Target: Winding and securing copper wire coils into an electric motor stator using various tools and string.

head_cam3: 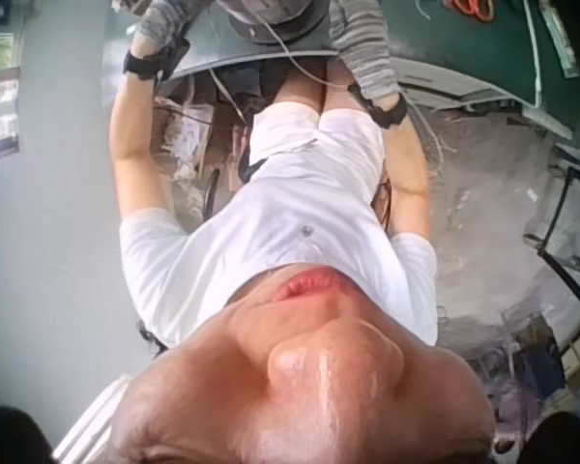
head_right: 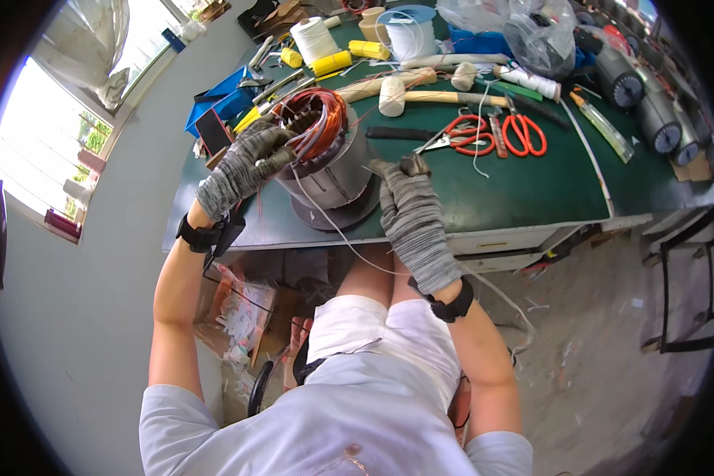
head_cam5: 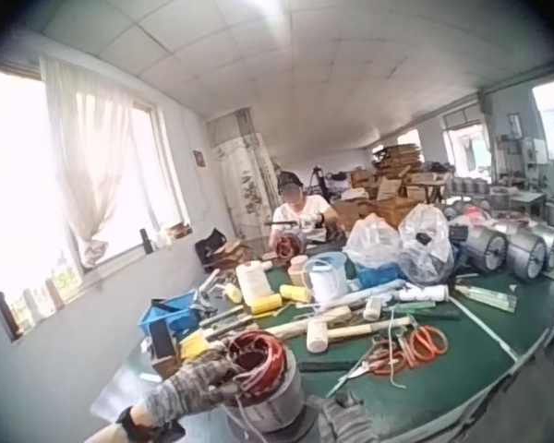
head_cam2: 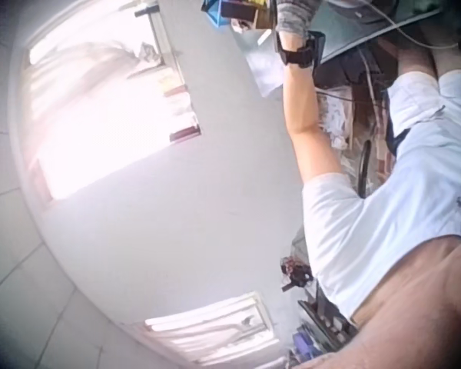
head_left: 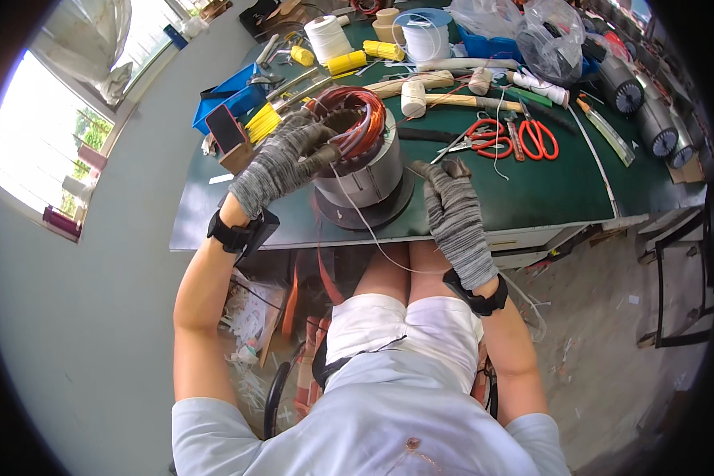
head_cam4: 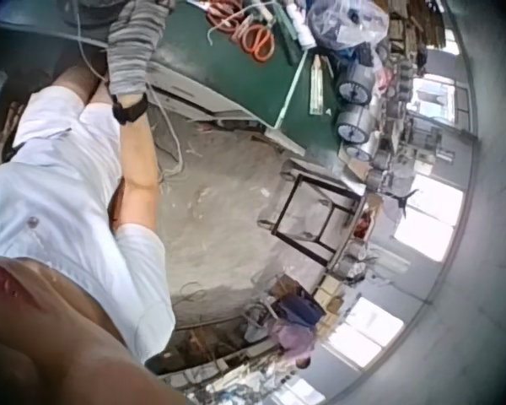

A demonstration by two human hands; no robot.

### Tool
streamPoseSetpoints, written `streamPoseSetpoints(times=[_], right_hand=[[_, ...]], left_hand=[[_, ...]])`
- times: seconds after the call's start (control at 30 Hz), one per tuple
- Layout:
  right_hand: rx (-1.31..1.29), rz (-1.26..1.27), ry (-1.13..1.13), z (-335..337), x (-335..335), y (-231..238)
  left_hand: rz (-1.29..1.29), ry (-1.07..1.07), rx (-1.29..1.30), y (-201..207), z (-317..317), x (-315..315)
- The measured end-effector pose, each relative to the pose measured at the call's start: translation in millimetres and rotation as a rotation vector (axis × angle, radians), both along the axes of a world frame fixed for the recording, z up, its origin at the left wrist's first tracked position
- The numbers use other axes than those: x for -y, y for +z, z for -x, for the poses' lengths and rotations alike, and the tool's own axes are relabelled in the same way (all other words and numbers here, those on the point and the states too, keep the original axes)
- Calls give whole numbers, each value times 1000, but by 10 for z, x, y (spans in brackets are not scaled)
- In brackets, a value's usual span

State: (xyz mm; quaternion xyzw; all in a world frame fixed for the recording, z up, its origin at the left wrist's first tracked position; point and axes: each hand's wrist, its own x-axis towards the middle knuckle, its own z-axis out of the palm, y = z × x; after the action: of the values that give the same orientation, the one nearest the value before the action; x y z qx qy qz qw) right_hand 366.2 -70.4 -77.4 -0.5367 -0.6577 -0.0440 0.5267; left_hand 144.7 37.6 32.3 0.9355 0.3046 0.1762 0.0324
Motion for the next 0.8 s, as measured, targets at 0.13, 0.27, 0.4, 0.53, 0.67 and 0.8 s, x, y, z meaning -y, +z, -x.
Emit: streamPoseSetpoints(times=[0.13,0.27,0.4,0.53,0.67,0.8], right_hand=[[-353,46,196,166,-101,203],[-166,-33,115,373,-276,221],[-40,-300,51,626,-465,320],[-565,-14,311,645,-431,93],[-314,-361,195,648,-595,-11],[-101,-365,-42,765,-568,168]], left_hand=[[-21,-104,-26,-28,-5,-112],[38,-155,-167,84,5,-179],[34,-230,-285,152,-88,-230],[179,-291,-338,195,-104,-310],[205,-282,-327,194,-133,-323],[146,-231,-466,193,-120,-348]])
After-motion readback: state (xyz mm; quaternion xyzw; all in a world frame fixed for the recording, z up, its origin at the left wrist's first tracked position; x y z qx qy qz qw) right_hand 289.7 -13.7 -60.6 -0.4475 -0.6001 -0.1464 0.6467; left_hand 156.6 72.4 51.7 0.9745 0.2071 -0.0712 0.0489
